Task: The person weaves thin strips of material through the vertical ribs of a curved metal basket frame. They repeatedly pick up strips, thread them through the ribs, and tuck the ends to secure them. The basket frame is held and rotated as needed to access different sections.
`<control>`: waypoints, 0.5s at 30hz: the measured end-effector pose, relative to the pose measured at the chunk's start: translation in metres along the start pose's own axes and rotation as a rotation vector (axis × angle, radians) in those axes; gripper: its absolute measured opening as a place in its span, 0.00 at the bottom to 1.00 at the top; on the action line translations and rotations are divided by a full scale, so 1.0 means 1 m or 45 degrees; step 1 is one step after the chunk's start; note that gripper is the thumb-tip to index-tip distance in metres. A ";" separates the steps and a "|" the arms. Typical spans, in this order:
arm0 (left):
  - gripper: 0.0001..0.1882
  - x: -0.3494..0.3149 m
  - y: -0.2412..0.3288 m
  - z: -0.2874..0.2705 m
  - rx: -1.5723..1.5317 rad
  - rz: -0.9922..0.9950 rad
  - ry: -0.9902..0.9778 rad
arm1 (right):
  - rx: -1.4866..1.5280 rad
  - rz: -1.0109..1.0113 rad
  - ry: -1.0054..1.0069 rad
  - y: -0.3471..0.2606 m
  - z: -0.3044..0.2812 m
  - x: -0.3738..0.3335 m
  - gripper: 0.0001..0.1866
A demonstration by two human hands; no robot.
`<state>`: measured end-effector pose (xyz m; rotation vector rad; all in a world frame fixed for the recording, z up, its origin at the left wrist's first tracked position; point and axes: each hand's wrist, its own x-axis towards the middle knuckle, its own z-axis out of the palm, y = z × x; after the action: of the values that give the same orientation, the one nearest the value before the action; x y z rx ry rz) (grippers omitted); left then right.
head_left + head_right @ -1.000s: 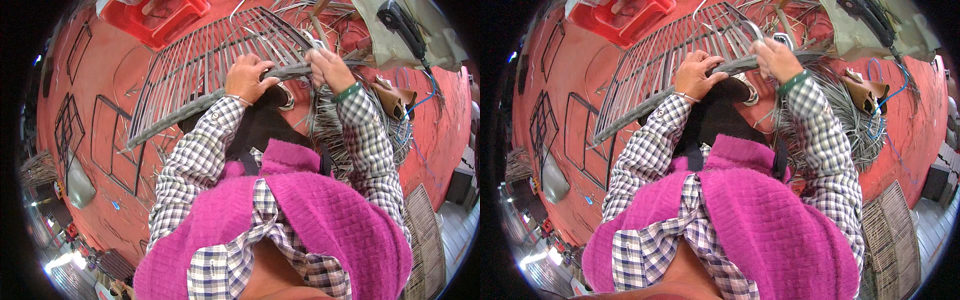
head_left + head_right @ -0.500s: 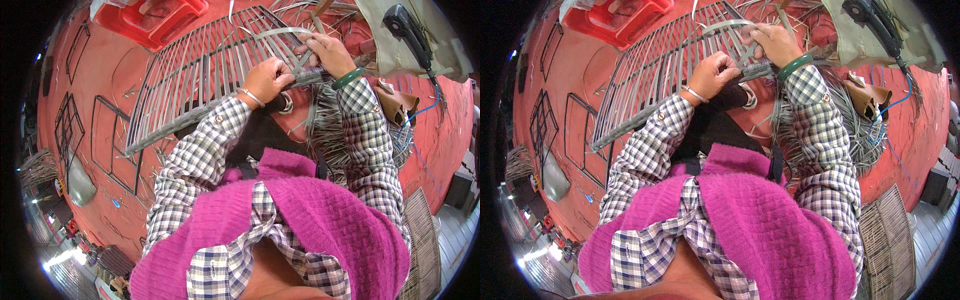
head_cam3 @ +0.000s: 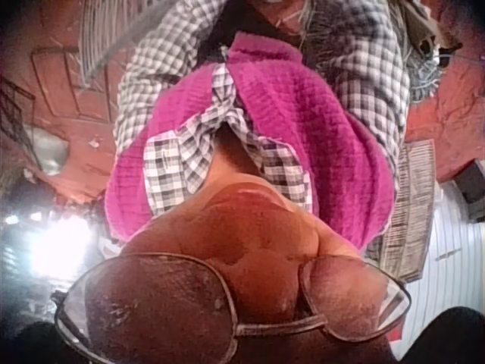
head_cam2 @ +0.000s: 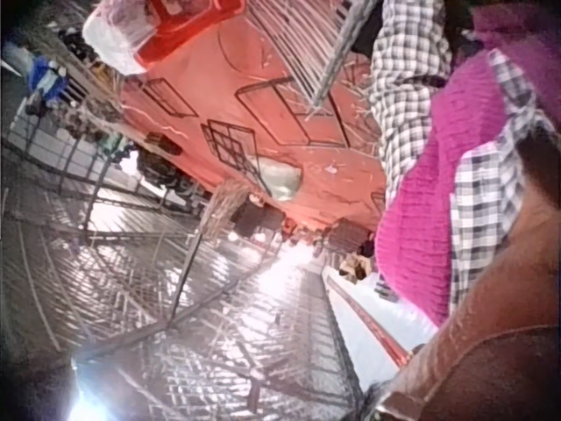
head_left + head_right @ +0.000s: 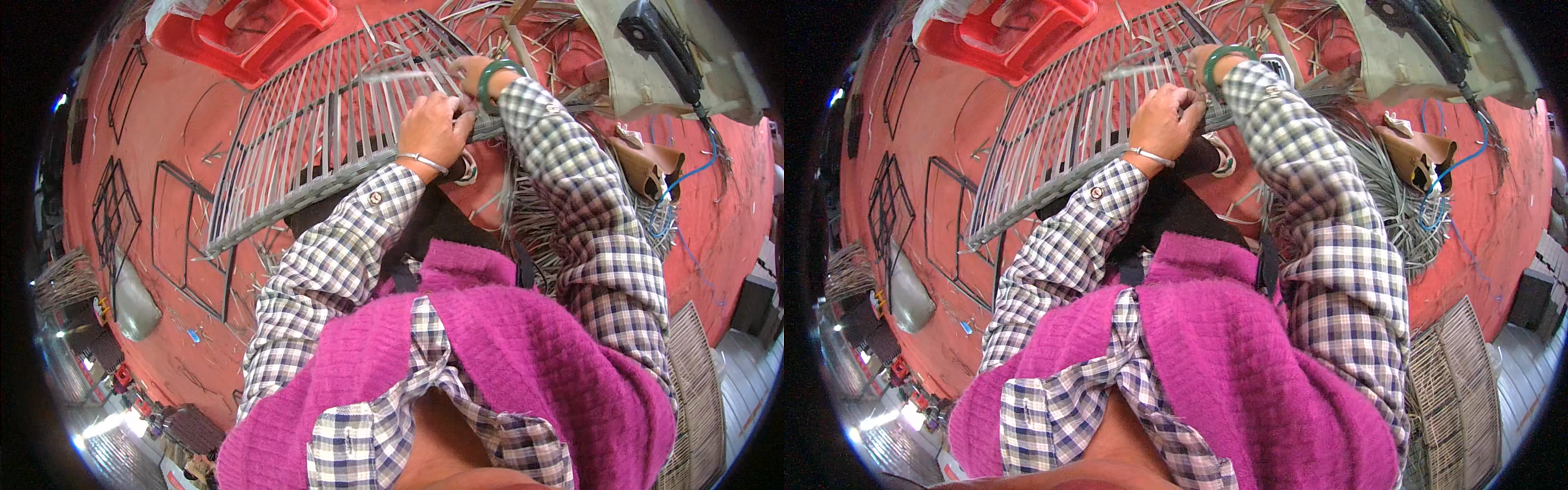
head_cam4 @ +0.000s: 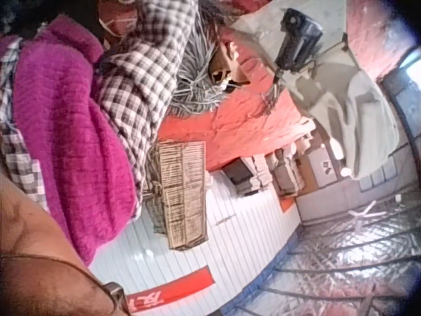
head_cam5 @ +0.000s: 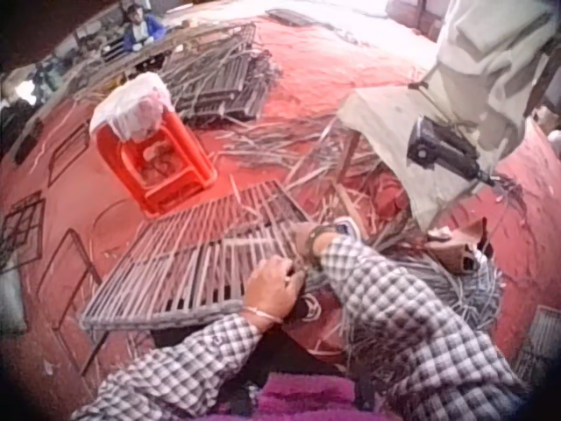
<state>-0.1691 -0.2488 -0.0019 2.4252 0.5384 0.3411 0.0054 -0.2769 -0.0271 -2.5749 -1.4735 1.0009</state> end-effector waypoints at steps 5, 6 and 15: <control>0.10 -0.003 0.003 -0.005 -0.071 0.081 -0.013 | 0.758 0.132 0.352 0.025 -0.024 -0.063 0.22; 0.10 -0.003 0.004 -0.005 -0.077 0.113 0.015 | 1.071 0.064 0.269 0.025 -0.025 -0.087 0.19; 0.11 -0.003 0.009 -0.005 -0.104 0.359 0.078 | 1.767 -0.169 0.451 0.009 -0.014 -0.197 0.12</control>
<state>-0.1711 -0.2536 0.0074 2.4187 0.2018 0.5464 -0.0501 -0.4306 0.0833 -1.4668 -0.4593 0.9320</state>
